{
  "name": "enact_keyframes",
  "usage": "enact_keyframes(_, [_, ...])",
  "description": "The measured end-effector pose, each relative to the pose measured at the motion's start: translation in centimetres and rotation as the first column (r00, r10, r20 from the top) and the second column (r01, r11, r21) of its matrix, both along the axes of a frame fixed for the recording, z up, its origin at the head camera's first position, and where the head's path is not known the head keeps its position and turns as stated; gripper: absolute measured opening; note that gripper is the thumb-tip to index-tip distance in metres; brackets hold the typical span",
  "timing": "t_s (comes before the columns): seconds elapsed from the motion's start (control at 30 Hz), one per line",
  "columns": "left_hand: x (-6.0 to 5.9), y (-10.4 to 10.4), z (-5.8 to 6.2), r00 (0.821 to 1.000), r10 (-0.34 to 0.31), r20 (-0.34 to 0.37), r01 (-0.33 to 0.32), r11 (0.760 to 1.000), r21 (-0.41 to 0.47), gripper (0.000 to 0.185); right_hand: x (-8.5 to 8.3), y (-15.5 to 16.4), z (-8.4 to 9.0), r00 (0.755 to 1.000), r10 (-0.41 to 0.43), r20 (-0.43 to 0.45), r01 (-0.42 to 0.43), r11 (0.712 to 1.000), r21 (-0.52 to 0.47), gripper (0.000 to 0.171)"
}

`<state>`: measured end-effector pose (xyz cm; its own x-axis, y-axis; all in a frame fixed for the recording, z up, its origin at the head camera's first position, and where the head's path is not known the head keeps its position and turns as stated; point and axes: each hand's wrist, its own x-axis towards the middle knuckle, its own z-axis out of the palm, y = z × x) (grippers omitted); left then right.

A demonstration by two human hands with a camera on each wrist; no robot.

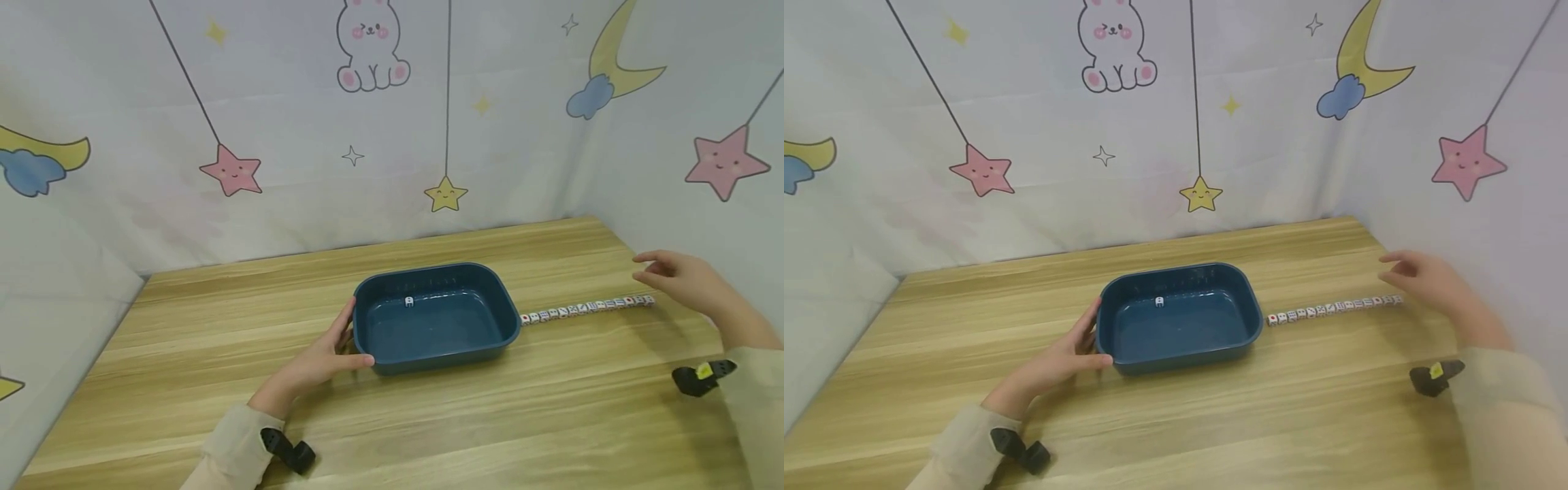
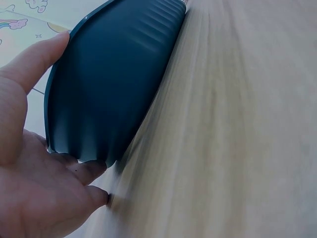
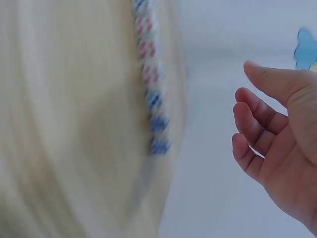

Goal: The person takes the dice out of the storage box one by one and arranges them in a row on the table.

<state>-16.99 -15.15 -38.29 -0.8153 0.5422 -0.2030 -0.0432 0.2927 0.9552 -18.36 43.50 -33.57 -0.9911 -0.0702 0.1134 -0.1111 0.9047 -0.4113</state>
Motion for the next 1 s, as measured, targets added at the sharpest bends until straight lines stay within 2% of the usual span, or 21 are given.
enact_keyframes(0.23, [0.0,0.2,0.0,1.000,-0.009,-0.002,0.009,1.000,0.006,0.107,-0.8,-6.8,2.8,0.994,0.100,-0.035,-0.101,0.995,-0.014,0.041])
enact_keyframes(0.37, [0.1,0.2,0.0,1.000,-0.009,-0.007,0.009,1.000,0.011,0.106,-1.3,-10.5,3.6,0.985,0.168,-0.030,-0.168,0.986,-0.001,0.042])
enact_keyframes(0.5, [0.2,0.1,0.1,1.000,-0.008,-0.015,0.008,1.000,0.005,0.106,-1.8,-14.2,4.0,0.968,0.249,-0.016,-0.250,0.967,-0.046,0.041])
enact_keyframes(0.67, [0.2,0.0,0.1,1.000,-0.020,-0.018,0.020,1.000,0.005,0.106,-1.9,-18.8,3.6,0.944,0.330,-0.027,-0.331,0.938,-0.101,0.034])
enact_keyframes(0.77, [0.1,0.0,0.0,1.000,-0.004,-0.006,0.004,1.000,0.011,0.107,-2.2,-21.4,3.0,0.926,0.377,-0.030,-0.378,0.917,-0.126,0.033])
enact_keyframes(0.9, [0.1,0.0,-0.1,1.000,0.008,0.001,-0.008,1.000,0.012,0.108,-2.5,-24.6,2.1,0.906,0.423,0.008,-0.415,0.894,-0.171,0.034])
enact_keyframes(1.0, [0.1,0.1,-0.1,1.000,-0.003,-0.012,0.003,1.000,0.009,0.107,-2.7,-26.5,1.3,0.899,0.434,0.049,-0.418,0.887,-0.197,0.035])
